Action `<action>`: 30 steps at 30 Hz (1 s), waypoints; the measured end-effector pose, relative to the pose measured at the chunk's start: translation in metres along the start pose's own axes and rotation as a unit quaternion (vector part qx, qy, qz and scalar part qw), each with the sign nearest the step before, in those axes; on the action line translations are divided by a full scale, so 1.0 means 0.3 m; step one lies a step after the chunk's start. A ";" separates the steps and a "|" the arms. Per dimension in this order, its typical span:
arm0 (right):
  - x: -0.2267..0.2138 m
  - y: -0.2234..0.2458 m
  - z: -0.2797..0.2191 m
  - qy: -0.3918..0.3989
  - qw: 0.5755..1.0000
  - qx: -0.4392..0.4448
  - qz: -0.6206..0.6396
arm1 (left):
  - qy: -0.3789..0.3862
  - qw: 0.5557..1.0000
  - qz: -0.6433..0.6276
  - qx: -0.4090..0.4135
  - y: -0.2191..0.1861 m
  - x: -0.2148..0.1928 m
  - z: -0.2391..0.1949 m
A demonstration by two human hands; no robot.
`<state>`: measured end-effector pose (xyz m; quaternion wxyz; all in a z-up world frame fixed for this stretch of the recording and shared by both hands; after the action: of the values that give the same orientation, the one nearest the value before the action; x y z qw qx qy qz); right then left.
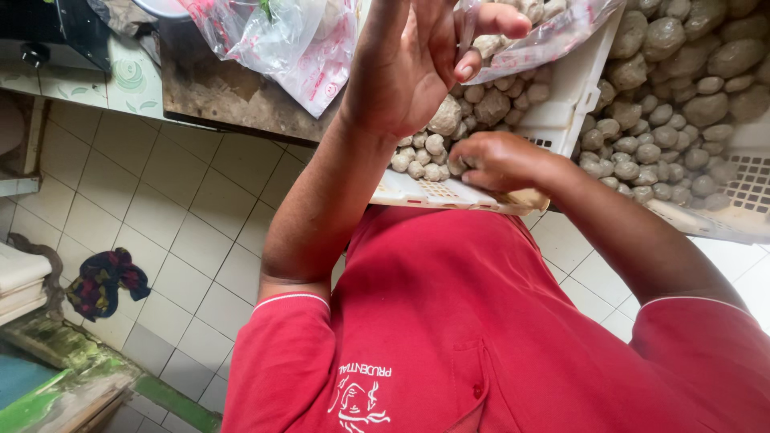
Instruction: The person picks up small, round meatballs from a white crate and places them into a clear plastic bag. They continue to fill the bag by hand, occasionally adjusting the bag's opening, until the bag is full.
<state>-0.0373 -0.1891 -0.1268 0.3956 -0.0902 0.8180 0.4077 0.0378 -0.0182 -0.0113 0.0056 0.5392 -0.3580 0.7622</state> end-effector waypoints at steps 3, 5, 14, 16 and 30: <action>0.025 0.062 0.005 -0.043 0.962 -0.008 -0.269 | -0.001 1.000 -0.003 0.004 0.008 0.001 -0.001; 0.018 0.075 0.005 -0.031 0.963 -0.016 -0.267 | 0.002 1.000 0.000 0.005 0.009 0.006 0.000; -0.059 0.136 0.044 -0.067 0.976 0.031 -0.204 | -0.001 1.000 -0.012 0.002 0.009 0.013 -0.002; -0.040 0.141 0.074 -0.006 0.981 0.074 -0.178 | -0.004 1.000 -0.002 0.002 0.006 0.021 -0.001; -0.035 0.067 0.082 -0.004 0.993 0.039 0.112 | -0.014 1.000 0.003 0.010 0.009 0.019 -0.010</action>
<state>-0.0256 -0.1598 -0.1161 0.3537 0.0192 0.8368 0.4174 0.0318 -0.0207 -0.0087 -0.0069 0.5487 -0.3525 0.7581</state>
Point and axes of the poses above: each hand's wrist, its own z-axis towards the middle knuckle, its own x-axis out of the palm, y = z × x, the point moved 4 cm from there along z, towards the middle knuckle, and after that the axes turned 11 degrees about -z, right-handed, at the moved point
